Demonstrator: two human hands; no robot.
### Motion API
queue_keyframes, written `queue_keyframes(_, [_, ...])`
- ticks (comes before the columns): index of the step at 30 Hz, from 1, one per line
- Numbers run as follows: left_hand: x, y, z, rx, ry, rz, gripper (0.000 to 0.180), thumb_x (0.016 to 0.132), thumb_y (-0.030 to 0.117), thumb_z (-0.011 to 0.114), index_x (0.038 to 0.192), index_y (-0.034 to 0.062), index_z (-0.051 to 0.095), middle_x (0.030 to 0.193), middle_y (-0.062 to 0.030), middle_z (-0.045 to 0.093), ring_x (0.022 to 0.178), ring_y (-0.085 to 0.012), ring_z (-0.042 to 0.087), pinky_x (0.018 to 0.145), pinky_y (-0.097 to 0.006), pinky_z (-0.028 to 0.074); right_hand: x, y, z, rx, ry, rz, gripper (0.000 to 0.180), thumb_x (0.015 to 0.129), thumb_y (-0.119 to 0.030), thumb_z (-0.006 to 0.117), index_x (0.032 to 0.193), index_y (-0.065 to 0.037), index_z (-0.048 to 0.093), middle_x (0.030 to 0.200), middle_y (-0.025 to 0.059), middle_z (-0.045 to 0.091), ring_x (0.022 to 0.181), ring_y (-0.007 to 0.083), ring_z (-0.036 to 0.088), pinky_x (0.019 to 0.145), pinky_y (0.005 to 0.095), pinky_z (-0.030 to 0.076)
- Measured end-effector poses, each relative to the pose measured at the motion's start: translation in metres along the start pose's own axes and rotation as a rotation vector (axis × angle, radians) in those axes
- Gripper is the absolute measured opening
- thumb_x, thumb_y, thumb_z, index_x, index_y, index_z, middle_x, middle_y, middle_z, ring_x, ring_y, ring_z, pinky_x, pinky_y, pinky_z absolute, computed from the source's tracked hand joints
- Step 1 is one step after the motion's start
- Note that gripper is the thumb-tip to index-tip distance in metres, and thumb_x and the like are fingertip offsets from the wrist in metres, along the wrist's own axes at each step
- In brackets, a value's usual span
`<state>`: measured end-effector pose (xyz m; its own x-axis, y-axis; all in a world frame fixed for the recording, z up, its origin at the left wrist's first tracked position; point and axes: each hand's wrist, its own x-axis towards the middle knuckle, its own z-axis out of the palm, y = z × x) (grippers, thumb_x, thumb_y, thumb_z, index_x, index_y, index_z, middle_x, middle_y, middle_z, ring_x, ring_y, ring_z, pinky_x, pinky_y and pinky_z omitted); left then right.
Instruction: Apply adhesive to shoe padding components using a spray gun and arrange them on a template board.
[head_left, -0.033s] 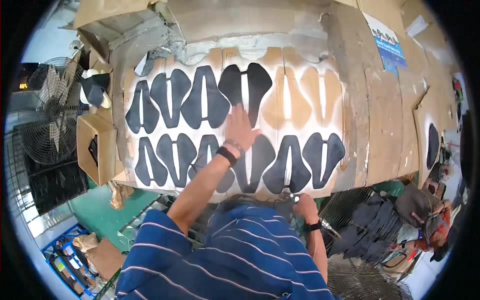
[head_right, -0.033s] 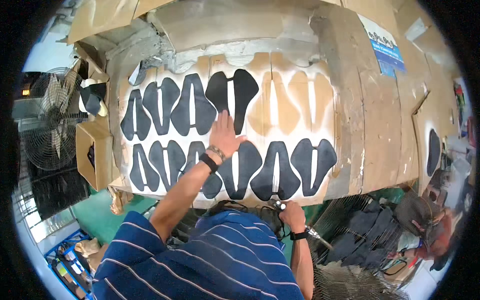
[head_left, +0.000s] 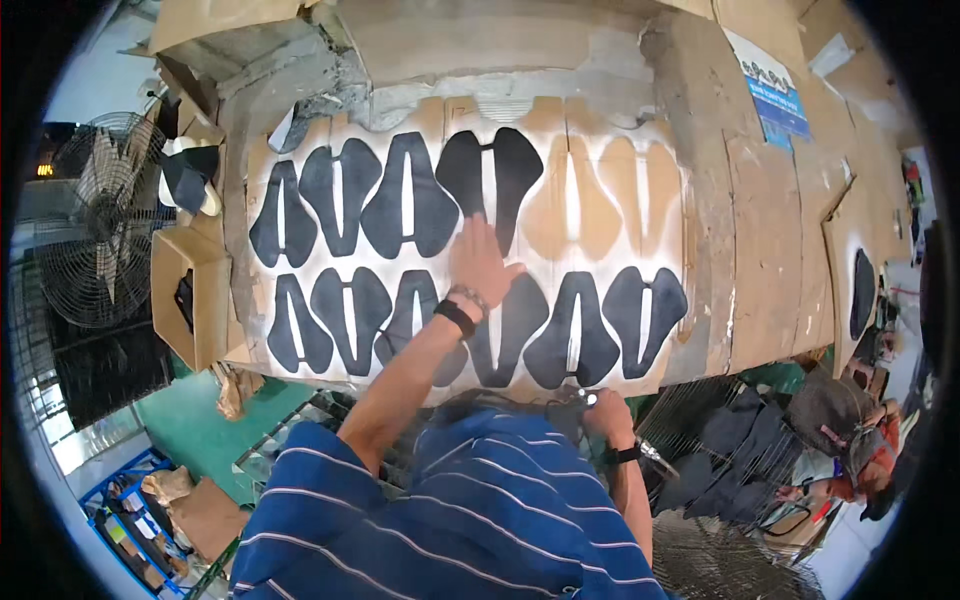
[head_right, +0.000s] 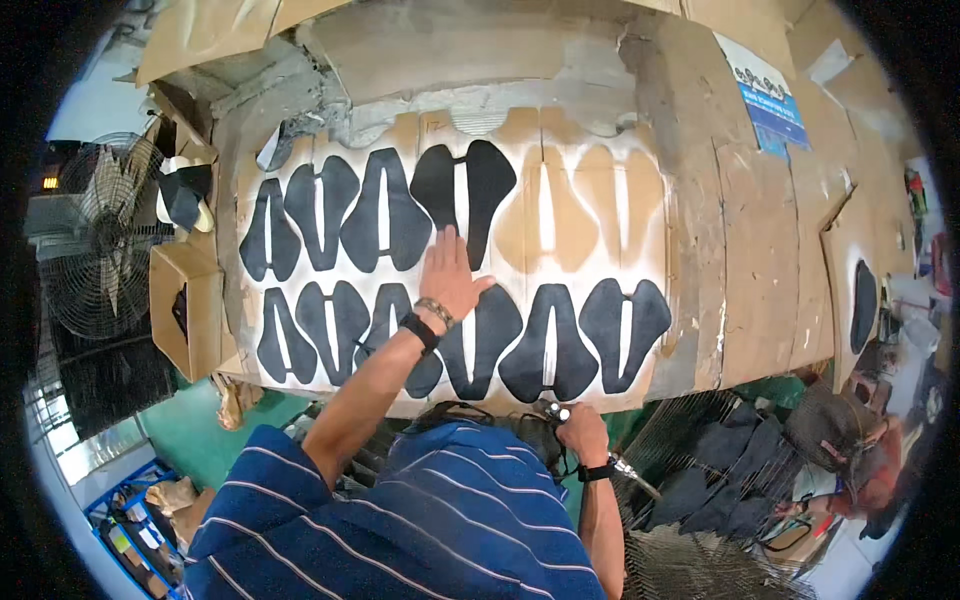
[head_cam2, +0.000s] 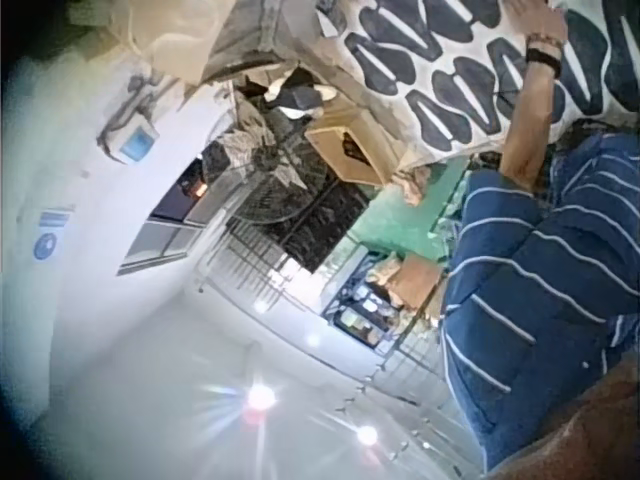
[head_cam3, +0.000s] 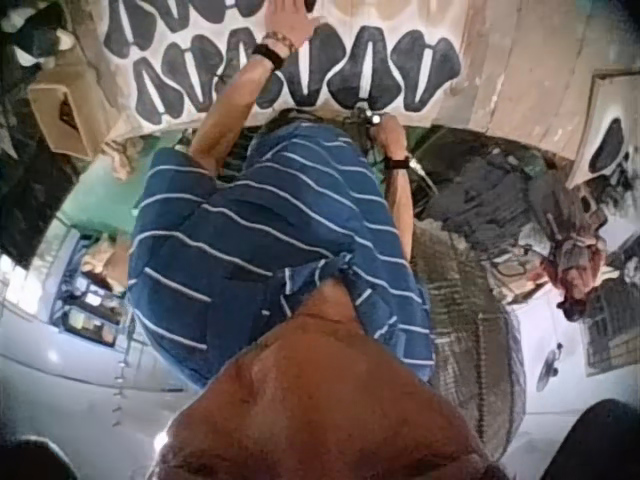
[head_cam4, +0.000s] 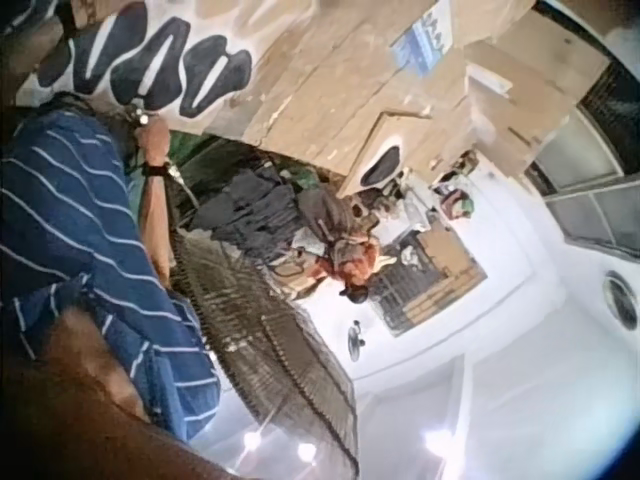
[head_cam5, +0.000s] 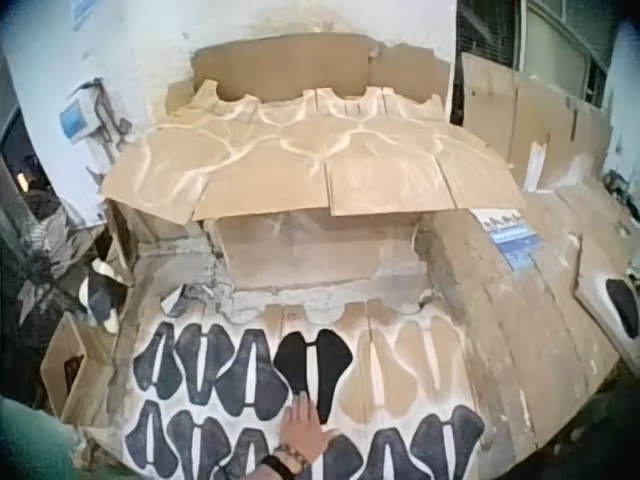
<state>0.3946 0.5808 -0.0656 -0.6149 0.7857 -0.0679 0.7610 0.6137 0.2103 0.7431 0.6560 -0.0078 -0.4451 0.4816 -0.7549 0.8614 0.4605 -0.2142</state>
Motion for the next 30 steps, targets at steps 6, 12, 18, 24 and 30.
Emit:
queue_keyframes(6, [-0.034, 0.026, 0.002, 0.01, -0.17, -0.069, 0.099, 0.09, 0.064, 0.061, 0.149, -0.0131, 0.038, 0.162, -0.0303, 0.026, 0.152, -0.0436, 0.023, 0.122, -0.054, 0.021, -0.012, 0.008, 0.016, 0.071, 0.06, -0.034, 0.043, 0.076, -0.013, 0.063, 0.117, -0.01, 0.075, 0.097, 0.0299, 0.07, 0.095, 0.0457, 0.069, 0.085, 0.0524, 0.056])
queue_keyframes(12, [-0.031, 0.028, 0.0, 0.082, -0.24, -0.064, 0.102, 0.09, 0.069, 0.058, 0.152, -0.0087, 0.037, 0.164, -0.0286, 0.025, 0.153, -0.0419, 0.022, 0.122, -0.054, 0.019, -0.058, 0.013, 0.028, 0.193, 0.149, -0.05, 0.062, 0.07, -0.001, 0.059, 0.13, -0.013, 0.069, 0.108, 0.0274, 0.07, 0.102, 0.0443, 0.067, 0.087, 0.0489, 0.054])
queue_keyframes(18, [-0.03, 0.027, -0.003, 0.075, -0.27, -0.06, 0.101, 0.09, 0.07, 0.056, 0.153, -0.008, 0.037, 0.164, -0.0282, 0.025, 0.153, -0.0425, 0.022, 0.122, -0.055, 0.019, -0.113, -0.013, 0.003, 0.235, 0.349, 0.066, 0.06, 0.073, 0.002, 0.058, 0.131, -0.009, 0.068, 0.113, 0.0263, 0.07, 0.105, 0.0437, 0.066, 0.09, 0.045, 0.053])
queue_keyframes(24, [-0.029, 0.026, -0.002, 0.052, -0.291, -0.083, 0.102, 0.09, 0.07, 0.057, 0.153, -0.0083, 0.036, 0.164, -0.0291, 0.023, 0.153, -0.0438, 0.021, 0.122, -0.057, 0.017, -0.172, -0.067, -0.058, 0.409, 0.497, -0.086, 0.043, 0.091, -0.006, 0.066, 0.132, 0.003, 0.063, 0.109, 0.0251, 0.071, 0.094, 0.0334, 0.071, 0.083, 0.0372, 0.052])
queue_keyframes(30, [-0.029, 0.024, 0.004, 0.014, -0.267, -0.099, 0.103, 0.088, 0.07, 0.06, 0.153, -0.0074, 0.037, 0.164, -0.0283, 0.024, 0.153, -0.0428, 0.02, 0.122, -0.058, 0.016, -0.223, -0.151, -0.127, 0.342, 0.575, -0.204, 0.039, 0.094, -0.005, 0.069, 0.132, 0.004, 0.063, 0.1, 0.0127, 0.071, 0.088, 0.0165, 0.064, 0.081, 0.0288, 0.05])
